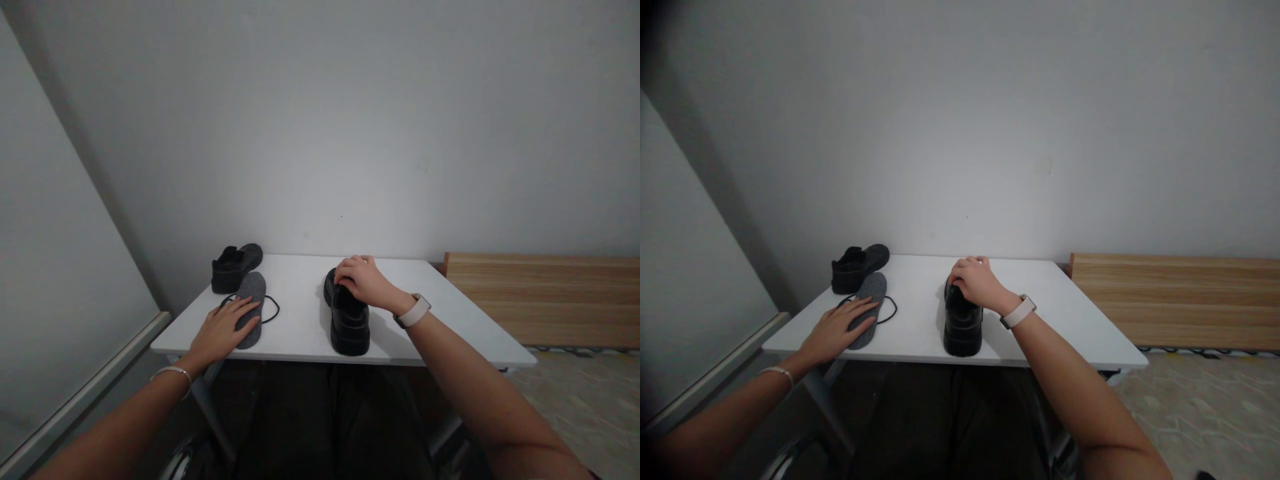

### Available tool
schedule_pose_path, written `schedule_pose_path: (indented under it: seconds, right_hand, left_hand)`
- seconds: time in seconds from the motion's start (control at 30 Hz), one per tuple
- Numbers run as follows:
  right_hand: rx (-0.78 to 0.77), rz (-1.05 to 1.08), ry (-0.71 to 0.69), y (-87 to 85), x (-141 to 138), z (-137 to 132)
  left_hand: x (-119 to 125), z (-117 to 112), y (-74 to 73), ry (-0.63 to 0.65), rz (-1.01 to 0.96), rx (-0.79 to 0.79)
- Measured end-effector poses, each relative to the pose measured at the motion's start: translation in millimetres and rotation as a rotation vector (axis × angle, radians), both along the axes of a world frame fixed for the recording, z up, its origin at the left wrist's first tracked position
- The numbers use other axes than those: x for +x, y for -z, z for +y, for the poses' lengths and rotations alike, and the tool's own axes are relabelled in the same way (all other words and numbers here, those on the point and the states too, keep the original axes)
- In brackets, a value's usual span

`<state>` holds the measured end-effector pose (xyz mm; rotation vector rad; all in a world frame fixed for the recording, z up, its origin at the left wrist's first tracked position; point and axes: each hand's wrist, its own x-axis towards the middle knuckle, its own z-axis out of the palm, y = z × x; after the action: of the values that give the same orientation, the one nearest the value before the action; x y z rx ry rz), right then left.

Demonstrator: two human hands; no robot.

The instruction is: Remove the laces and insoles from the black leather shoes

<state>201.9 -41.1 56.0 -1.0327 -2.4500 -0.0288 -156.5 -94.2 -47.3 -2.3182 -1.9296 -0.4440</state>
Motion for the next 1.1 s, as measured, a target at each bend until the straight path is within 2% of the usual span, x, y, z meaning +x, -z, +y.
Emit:
schedule_pose_path:
  seconds: [0.13,0.3,0.37,0.47,0.53,0.6,0.73,0.87,0.93,1.1]
  right_hand:
    - [-0.042,0.158,0.029,0.8,1.5,3.0]
    - [-0.228,0.340,-0.032,4.3,4.4,7.7]
    - [-0.402,0.561,-0.110,2.6,4.4,7.9]
    - [-0.640,1.008,-0.254,-5.9,2.6,5.3]
    - [-0.641,1.198,-0.310,-14.0,1.7,2.6]
    - [-0.575,1.272,-0.343,-20.8,2.9,1.0]
    - [-0.565,1.180,-0.359,-21.7,15.1,7.6]
    - [-0.546,0.936,-0.038,-5.3,34.6,26.4]
    - [-0.534,0.783,0.077,4.7,41.1,33.6]
    - [-0.601,0.570,0.087,19.4,41.7,34.3]
  left_hand:
    - [-0.9,0.9,1.5,0.001,-0.001,0.004]
    - [-2.6,2.3,4.4,0.002,-0.023,0.010]
    - [-3.3,2.7,5.2,0.001,-0.025,0.012]
    - [-4.3,3.4,6.5,0.004,-0.020,0.010]
    - [-4.9,4.2,7.4,0.005,-0.014,0.008]
    - [-5.3,5.0,8.3,0.003,-0.008,0.006]
    - [-5.2,5.4,8.3,-0.005,-0.003,-0.006]
    - [-5.0,4.7,8.0,-0.009,-0.006,-0.001]
    - [-5.1,4.9,8.5,-0.013,0.000,-0.006]
    - [-4.6,5.0,8.7,-0.019,0.012,-0.015]
